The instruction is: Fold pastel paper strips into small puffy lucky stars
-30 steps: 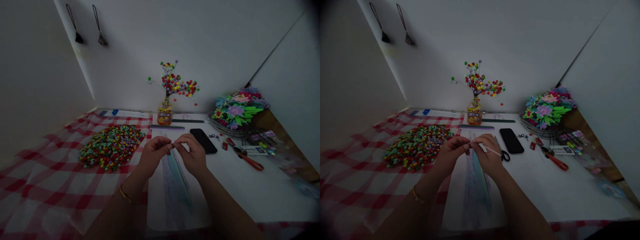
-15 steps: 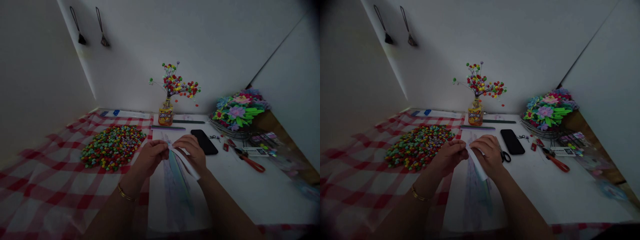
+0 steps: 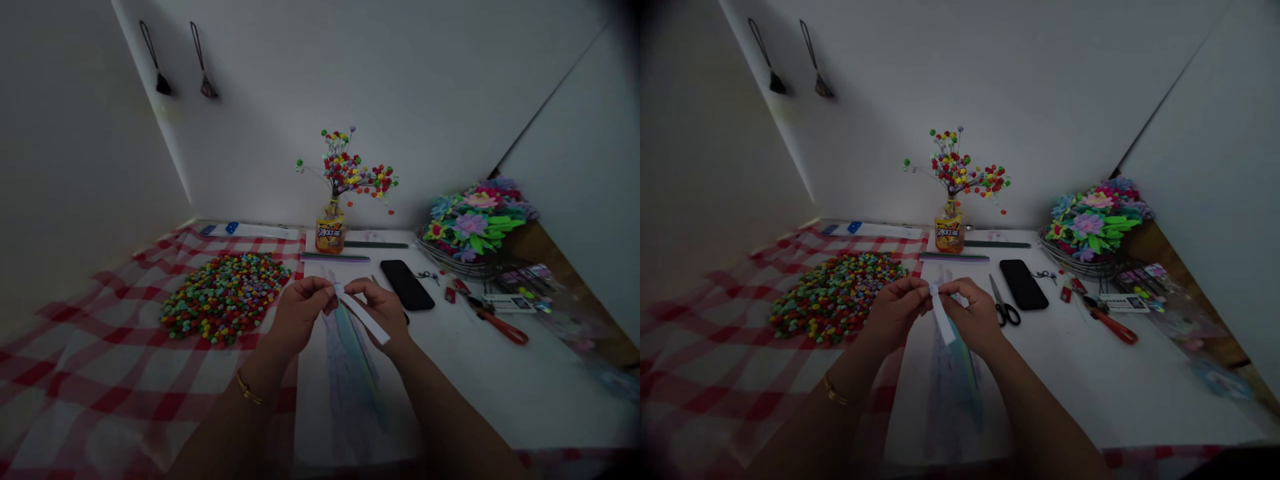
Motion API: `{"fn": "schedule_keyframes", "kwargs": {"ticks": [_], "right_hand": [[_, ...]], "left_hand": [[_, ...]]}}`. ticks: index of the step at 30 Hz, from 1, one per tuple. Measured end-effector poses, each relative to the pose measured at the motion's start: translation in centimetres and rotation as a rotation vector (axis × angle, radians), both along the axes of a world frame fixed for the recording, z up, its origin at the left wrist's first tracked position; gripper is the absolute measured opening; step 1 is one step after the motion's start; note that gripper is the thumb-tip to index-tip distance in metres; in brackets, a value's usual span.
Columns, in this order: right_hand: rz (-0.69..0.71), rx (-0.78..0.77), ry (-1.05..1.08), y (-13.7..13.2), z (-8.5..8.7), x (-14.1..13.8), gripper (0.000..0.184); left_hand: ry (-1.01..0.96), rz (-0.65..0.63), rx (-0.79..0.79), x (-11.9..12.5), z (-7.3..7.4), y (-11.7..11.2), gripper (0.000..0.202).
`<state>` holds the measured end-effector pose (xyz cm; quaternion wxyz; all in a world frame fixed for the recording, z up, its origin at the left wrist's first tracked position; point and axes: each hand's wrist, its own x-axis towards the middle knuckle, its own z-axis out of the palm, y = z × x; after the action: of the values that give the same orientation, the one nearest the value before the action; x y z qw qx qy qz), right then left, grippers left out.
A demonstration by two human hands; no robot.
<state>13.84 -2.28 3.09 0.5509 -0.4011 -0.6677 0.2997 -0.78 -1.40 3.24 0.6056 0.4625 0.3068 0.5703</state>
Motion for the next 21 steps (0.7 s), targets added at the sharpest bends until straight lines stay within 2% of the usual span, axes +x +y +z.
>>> {"fn": "schedule_keyframes", "kwargs": {"ticks": [8,14,17,21], "right_hand": [[0.034,-0.102,0.083,-0.31,0.11,-0.12,0.007],[0.082,-0.186,0.236,-0.34,-0.1,-0.59,0.01],[0.049,-0.17,0.183,-0.38,-0.16,-0.74,0.012],[-0.037,-0.108,0.008,-0.3,0.12,-0.36,0.013]], "left_hand": [[0.127,0.07,0.154,0.2,-0.07,-0.38,0.008],[-0.096,0.01,0.09,0.76,-0.77,-0.29,0.008],[-0.141,0.009,0.044,0.78,-1.01,-0.06,0.013],[-0.097,0.05,0.041,0.44,-0.79,0.18,0.011]]}}
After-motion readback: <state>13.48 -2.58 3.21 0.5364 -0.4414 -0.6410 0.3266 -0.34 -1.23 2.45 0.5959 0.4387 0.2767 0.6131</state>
